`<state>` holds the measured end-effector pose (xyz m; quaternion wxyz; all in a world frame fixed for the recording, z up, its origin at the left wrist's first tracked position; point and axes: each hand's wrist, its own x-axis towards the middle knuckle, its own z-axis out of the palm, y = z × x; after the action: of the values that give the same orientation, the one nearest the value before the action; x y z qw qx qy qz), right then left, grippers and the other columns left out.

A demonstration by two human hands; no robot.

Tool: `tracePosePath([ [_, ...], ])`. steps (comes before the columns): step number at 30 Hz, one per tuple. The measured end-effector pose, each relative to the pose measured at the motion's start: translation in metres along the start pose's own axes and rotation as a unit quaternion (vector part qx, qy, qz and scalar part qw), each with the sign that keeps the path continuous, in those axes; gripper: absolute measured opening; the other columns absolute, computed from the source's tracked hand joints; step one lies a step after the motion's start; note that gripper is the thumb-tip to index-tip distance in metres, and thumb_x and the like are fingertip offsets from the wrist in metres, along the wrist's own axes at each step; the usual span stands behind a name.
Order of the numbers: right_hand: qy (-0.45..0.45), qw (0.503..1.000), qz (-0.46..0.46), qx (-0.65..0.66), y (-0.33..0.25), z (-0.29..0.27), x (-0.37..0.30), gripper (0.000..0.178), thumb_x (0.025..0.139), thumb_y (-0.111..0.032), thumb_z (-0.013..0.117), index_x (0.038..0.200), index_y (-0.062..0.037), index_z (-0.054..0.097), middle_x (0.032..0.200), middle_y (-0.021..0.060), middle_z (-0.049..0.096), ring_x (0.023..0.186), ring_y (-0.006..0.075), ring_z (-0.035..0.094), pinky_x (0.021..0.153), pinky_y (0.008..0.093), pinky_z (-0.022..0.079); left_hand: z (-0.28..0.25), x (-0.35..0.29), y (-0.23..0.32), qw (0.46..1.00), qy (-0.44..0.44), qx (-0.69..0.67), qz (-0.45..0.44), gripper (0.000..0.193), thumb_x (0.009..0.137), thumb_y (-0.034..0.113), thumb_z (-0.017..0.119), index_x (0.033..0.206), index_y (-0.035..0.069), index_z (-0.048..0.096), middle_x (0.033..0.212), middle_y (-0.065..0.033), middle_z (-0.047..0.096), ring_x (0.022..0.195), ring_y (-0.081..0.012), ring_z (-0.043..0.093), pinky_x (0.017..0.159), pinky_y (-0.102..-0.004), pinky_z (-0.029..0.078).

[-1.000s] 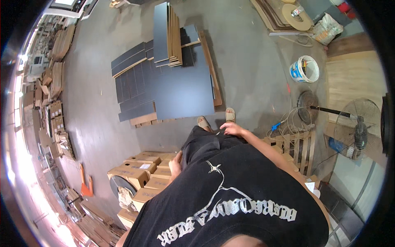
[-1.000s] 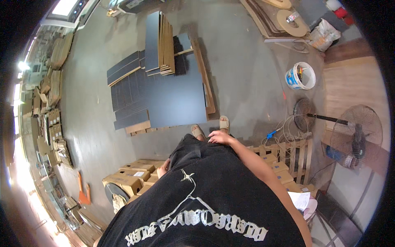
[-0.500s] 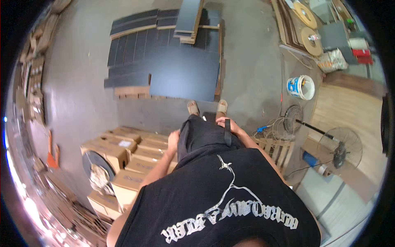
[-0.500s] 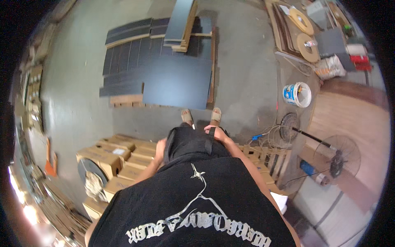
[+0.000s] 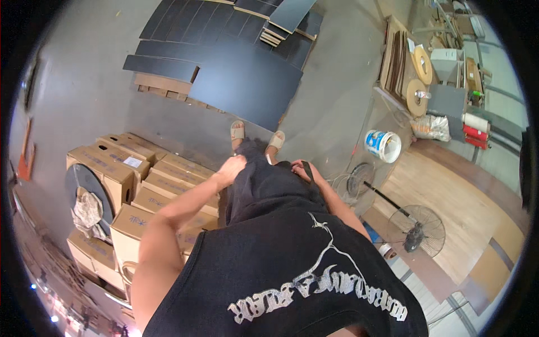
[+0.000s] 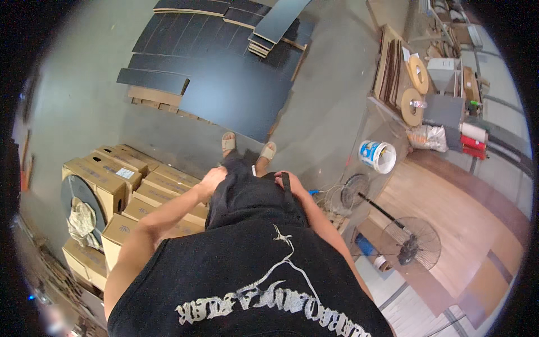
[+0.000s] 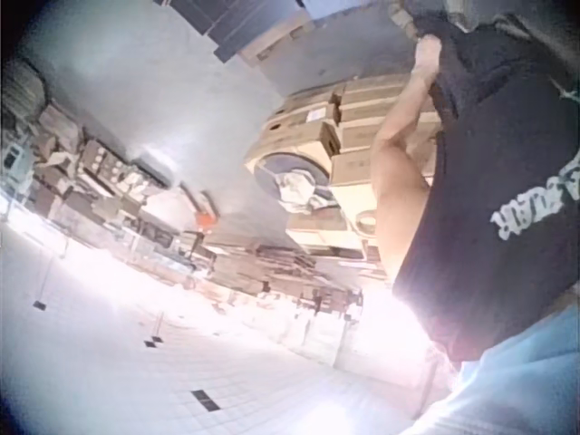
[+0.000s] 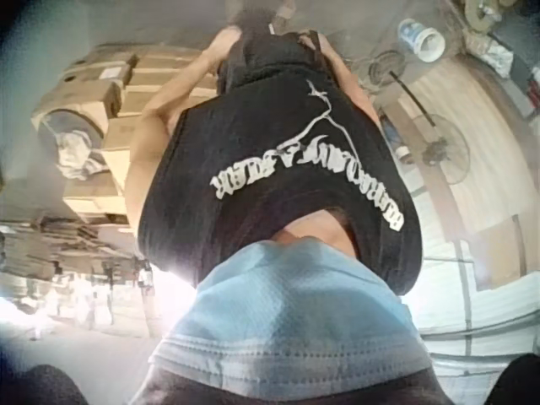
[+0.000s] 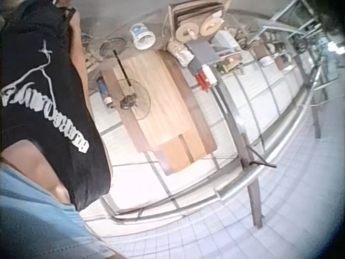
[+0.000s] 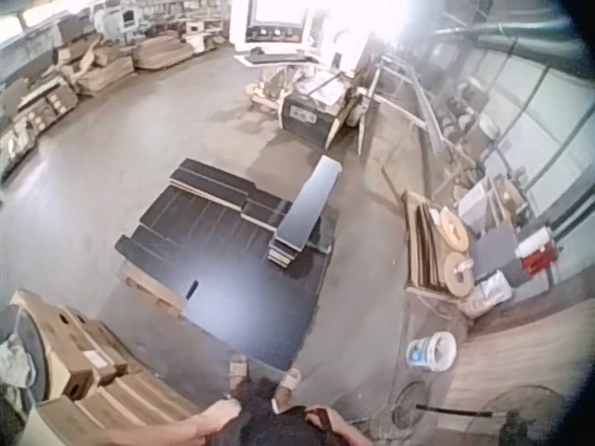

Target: Operating an edge-banding machine and trimming wooden panels with a utility knife.

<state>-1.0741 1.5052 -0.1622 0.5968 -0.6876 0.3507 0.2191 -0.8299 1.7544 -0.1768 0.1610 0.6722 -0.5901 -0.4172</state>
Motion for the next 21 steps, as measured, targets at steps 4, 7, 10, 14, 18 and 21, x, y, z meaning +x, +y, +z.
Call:
tracePosePath([
  [4, 0.001, 0.997, -0.058, -0.049, 0.001, -0.009, 0.001, 0.028, 0.088, -0.020, 0.058, 0.107, 0.0013, 0.063, 0.091, 0.0106, 0.067, 0.082, 0.0177, 0.064, 0.074, 0.0310, 0.050, 0.018, -0.010, -0.030, 0.983, -0.058, 0.126, -0.122, 0.021, 0.081, 0.017, 0.056, 0.088, 0.003, 0.071, 0.092, -0.0188, 0.068, 0.094, -0.0311, 0.065, 0.085, -0.0408, 0.051],
  [7, 0.007, 0.992, 0.036, 0.118, 0.016, -0.011, 0.002, 0.030, 0.090, -0.020, 0.058, 0.113, -0.0009, 0.060, 0.090, 0.0064, 0.066, 0.079, 0.0140, 0.061, 0.069, 0.0274, 0.049, 0.018, 0.016, -0.001, 0.938, -0.229, 0.228, -0.127, 0.024, 0.086, 0.015, 0.052, 0.095, 0.009, 0.073, 0.105, -0.0146, 0.069, 0.102, -0.0268, 0.065, 0.087, -0.0380, 0.049],
  [10, 0.008, 0.994, 0.033, 0.107, 0.013, -0.003, 0.000, 0.030, 0.089, -0.020, 0.059, 0.112, 0.0000, 0.060, 0.088, 0.0062, 0.066, 0.077, 0.0137, 0.061, 0.068, 0.0278, 0.049, 0.083, 0.034, -0.047, 0.952, -0.161, 0.230, -0.119, 0.024, 0.087, 0.017, 0.052, 0.100, 0.011, 0.071, 0.109, -0.0129, 0.068, 0.104, -0.0256, 0.064, 0.087, -0.0370, 0.049],
  [14, -0.017, 0.996, 0.005, 0.090, -0.018, 0.000, 0.004, 0.028, 0.088, -0.021, 0.060, 0.106, 0.0002, 0.063, 0.084, 0.0063, 0.067, 0.075, 0.0133, 0.063, 0.069, 0.0281, 0.051, 0.119, 0.041, -0.078, 0.965, -0.013, 0.231, -0.121, 0.028, 0.088, 0.019, 0.052, 0.110, 0.015, 0.068, 0.118, -0.0094, 0.066, 0.107, -0.0230, 0.061, 0.087, -0.0350, 0.047],
  [18, 0.018, 0.991, 0.007, 0.136, 0.037, 0.005, 0.010, 0.027, 0.089, -0.020, 0.060, 0.106, -0.0004, 0.062, 0.083, 0.0066, 0.067, 0.073, 0.0134, 0.063, 0.068, 0.0276, 0.051, 0.004, 0.046, 0.007, 0.988, -0.027, 0.153, -0.020, 0.024, 0.088, 0.018, 0.053, 0.106, 0.012, 0.067, 0.113, -0.0099, 0.067, 0.107, -0.0250, 0.061, 0.088, -0.0380, 0.047],
  [21, 0.008, 0.985, 0.025, 0.171, 0.026, 0.011, 0.010, 0.025, 0.090, -0.019, 0.059, 0.106, -0.0006, 0.061, 0.083, 0.0080, 0.067, 0.073, 0.0131, 0.063, 0.068, 0.0268, 0.051, 0.021, 0.015, -0.031, 0.971, 0.184, -0.072, 0.136, 0.025, 0.085, 0.018, 0.054, 0.104, 0.004, 0.060, 0.096, -0.0166, 0.066, 0.095, -0.0364, 0.062, 0.081, -0.0479, 0.045],
])
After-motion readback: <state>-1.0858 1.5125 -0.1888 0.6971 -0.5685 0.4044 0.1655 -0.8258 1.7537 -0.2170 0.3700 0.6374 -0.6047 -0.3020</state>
